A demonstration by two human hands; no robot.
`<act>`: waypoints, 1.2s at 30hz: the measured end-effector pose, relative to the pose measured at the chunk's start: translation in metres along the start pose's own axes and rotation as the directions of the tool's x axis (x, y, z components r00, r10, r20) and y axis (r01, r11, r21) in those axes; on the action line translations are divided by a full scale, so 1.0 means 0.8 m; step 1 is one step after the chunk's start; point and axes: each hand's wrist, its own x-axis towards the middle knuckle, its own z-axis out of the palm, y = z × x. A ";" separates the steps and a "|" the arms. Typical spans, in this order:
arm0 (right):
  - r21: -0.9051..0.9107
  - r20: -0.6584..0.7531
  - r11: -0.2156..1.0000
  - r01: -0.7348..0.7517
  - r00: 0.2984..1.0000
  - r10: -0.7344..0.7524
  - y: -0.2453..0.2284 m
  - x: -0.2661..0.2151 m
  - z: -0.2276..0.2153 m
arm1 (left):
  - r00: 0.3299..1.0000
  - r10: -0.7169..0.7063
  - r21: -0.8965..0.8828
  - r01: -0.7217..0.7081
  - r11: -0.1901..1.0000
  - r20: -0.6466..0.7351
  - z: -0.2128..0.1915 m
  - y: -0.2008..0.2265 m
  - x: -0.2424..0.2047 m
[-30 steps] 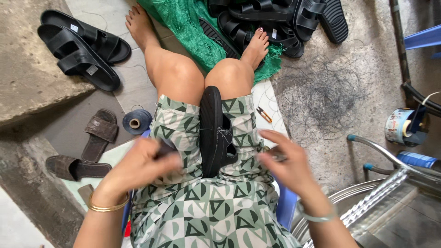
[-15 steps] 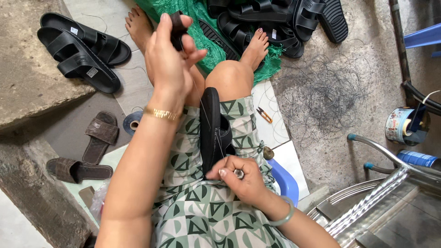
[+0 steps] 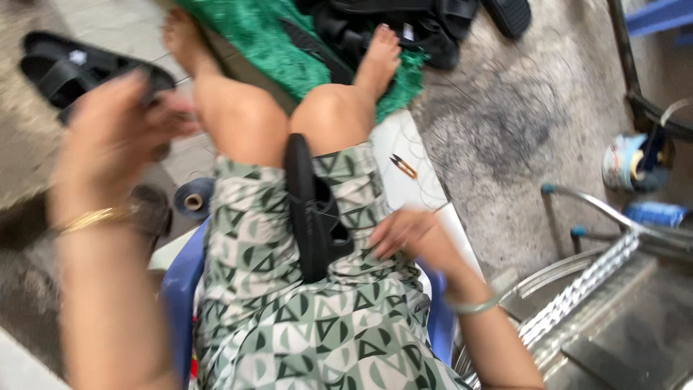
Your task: The person sits on a low chair and sews a black slipper using a needle and thread. They hold the slipper on their lap, repeatedly pushing the needle through the sole and pulling the thread to stitch the parts together.
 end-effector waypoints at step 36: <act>-0.399 -0.803 0.818 -0.415 0.589 -0.093 0.159 0.079 -0.284 | 0.823 0.353 0.133 -0.329 0.935 -0.444 0.119 0.080 -0.045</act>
